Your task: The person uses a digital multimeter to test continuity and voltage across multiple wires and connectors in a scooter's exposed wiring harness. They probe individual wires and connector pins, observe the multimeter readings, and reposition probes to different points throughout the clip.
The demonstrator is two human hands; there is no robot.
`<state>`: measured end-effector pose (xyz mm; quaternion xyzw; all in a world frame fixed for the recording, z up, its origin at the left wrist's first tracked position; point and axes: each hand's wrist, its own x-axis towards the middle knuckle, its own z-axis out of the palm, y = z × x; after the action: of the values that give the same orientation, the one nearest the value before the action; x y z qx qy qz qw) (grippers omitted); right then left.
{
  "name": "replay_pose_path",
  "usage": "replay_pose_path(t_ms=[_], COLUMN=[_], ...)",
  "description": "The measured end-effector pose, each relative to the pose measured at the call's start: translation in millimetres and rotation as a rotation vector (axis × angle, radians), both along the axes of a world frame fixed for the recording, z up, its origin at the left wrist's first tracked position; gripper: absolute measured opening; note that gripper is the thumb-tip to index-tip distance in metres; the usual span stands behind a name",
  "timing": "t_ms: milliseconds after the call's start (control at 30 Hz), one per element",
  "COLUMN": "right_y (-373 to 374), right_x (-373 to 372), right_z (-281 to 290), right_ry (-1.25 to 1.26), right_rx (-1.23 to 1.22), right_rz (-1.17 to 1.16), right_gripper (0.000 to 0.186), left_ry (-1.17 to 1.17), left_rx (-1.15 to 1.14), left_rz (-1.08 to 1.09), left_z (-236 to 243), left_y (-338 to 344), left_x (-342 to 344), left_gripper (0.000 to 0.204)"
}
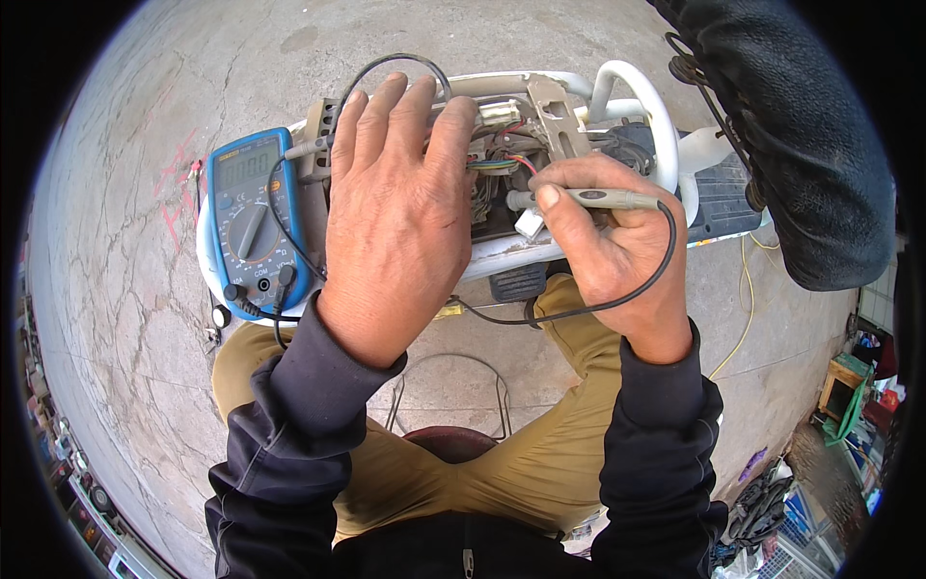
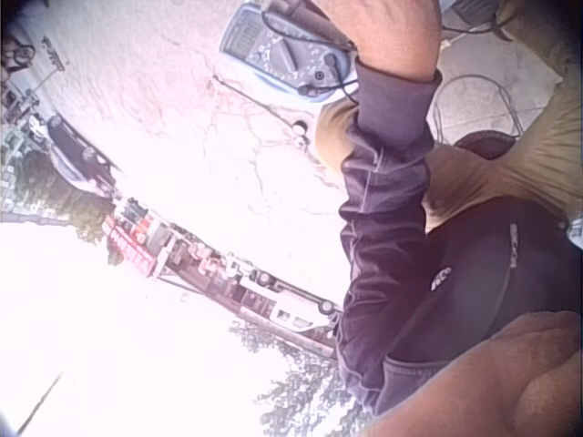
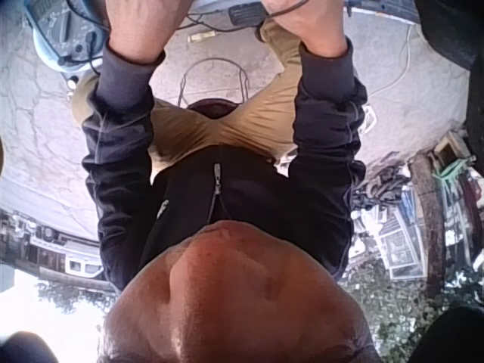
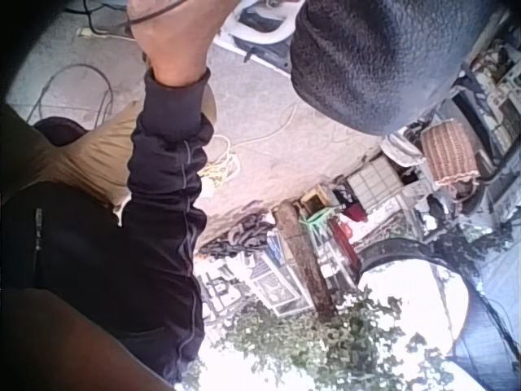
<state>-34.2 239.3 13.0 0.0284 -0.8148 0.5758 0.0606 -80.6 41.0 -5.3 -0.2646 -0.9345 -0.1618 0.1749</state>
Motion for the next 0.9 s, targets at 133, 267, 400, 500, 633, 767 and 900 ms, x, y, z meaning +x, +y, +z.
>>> replay_pose_path(t_ms=[133,267,400,500,633,767,900], right_y=[0.9,1.2,1.0,1.0,0.6,-0.4,-1.5], right_x=[0.1,-0.3,-0.2,0.0,0.3,0.0,1.0], right_z=[0.6,0.6,0.6,0.7,0.4,0.0,1.5], right_ry=[-0.01,-0.012,-0.018,-0.011,0.001,-0.001,-0.046], right_rx=[0.008,0.018,0.012,0.011,0.022,-0.018,-0.028], right_rz=[-0.003,-0.002,-0.002,0.001,0.005,0.011,-0.004], right_gripper=[0.015,0.015,0.015,0.014,0.014,0.014,0.014], left_ry=[0.001,0.006,0.005,0.024,0.03,0.035,0.032], left_rx=[-0.001,0.0,0.005,0.017,0.025,0.025,0.023], left_rz=[0.0,-0.002,-0.007,-0.023,-0.031,-0.033,-0.03], left_z=[-0.9,-1.2,-0.6,-0.7,-1.6,-1.6,-0.5], left_y=[0.0,-0.4,0.4,0.8,0.1,0.6,0.8], left_x=[-0.3,-0.5,-0.5,-1.1,-1.4,-1.7,-1.5], left_gripper=[0.057,0.057,0.053,0.043,0.043,0.043,0.042])
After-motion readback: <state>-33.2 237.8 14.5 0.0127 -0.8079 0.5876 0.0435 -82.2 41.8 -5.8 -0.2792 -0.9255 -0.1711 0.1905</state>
